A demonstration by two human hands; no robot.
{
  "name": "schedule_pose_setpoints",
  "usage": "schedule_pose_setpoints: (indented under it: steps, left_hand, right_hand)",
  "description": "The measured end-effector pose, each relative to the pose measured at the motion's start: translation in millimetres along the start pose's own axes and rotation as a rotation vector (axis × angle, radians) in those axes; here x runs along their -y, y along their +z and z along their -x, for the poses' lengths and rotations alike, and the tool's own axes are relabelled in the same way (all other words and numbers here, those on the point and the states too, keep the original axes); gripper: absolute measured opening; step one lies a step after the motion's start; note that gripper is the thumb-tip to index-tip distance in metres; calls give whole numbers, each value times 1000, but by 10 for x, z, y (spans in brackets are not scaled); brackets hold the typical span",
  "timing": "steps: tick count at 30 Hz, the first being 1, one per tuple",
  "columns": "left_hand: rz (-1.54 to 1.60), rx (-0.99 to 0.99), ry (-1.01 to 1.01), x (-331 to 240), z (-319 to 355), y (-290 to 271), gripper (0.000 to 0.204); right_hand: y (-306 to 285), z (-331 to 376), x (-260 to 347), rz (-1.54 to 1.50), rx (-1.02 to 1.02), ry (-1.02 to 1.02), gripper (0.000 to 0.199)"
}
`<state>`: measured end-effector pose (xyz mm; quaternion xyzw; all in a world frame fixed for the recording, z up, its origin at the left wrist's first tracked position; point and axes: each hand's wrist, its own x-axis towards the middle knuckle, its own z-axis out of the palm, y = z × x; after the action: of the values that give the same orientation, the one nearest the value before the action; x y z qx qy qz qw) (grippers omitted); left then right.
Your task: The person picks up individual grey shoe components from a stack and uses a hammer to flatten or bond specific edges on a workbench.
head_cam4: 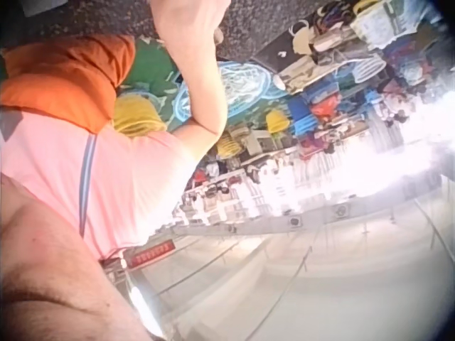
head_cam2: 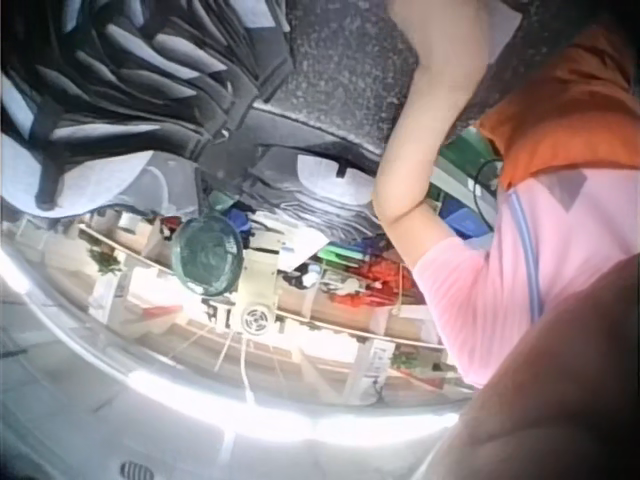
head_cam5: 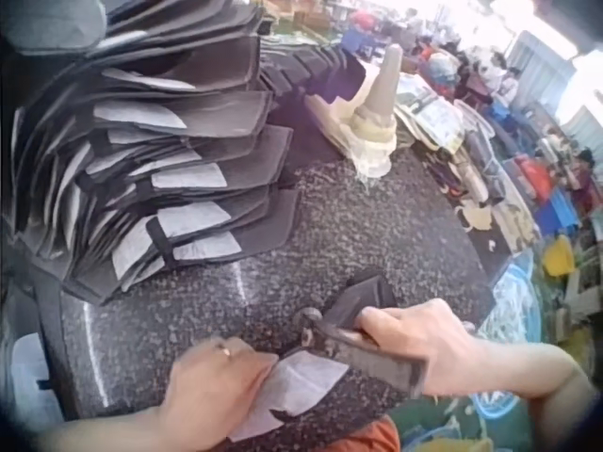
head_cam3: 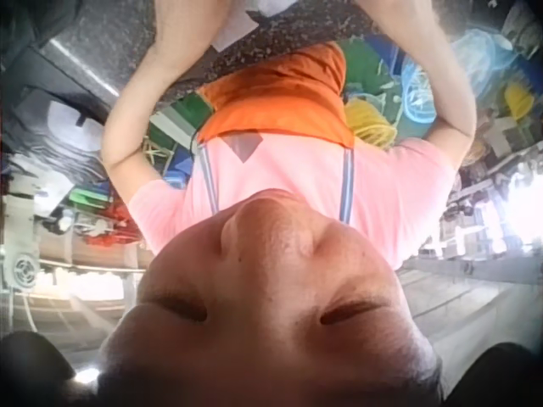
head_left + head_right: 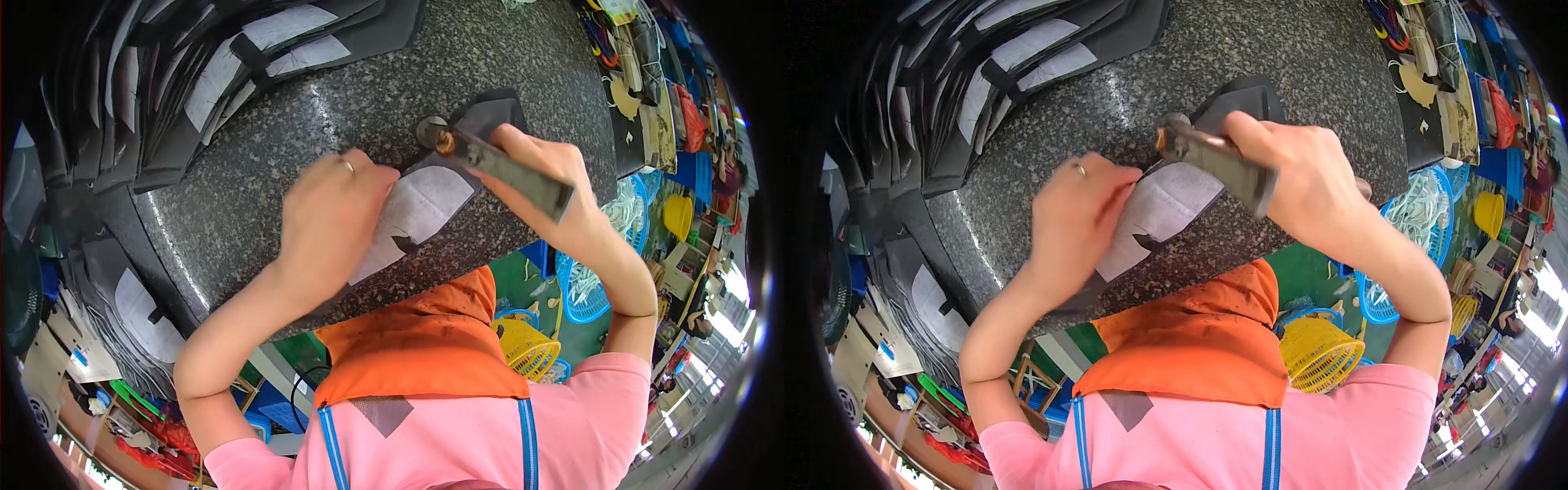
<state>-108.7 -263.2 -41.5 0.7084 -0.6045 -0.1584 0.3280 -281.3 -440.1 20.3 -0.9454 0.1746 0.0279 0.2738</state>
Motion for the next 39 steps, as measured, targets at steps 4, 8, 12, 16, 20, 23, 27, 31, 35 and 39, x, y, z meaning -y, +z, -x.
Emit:
schedule_pose_setpoints:
  steps: [4,8,12,16,20,23,27,31,35,39]
  left_hand:
    - [-245,-45,184,-107,67,-9,29]
    - [-276,12,211,-79,51,-38,26]
    - [16,38,3,36,143,-171,25]
    - [-295,15,199,-35,272,-114,28]
    - [-345,-37,226,-18,327,-118,27]
    - [-197,34,114,70,370,-256,22]
    - [-51,-9,62,125,473,-262,19]
    - [-155,12,105,115,566,-278,21]
    - [-217,-32,207,115,603,-302,22]
    - [-152,-38,110,140,650,-317,12]
  right_hand:
    - [8,-21,29,-53,26,-23,18]
    - [165,48,75,41,26,-22,17]
    - [197,12,112,15,15,-67,14]
    - [103,-53,251,-152,61,-53,11]
    - [170,-88,396,45,88,-81,23]
    - [226,-56,409,138,94,-83,20]
    - [200,-157,376,-4,67,-107,22]
    - [182,-239,489,-1,218,-173,20]
    - [254,-202,676,201,223,-221,18]
    - [233,-303,696,149,204,-253,19]
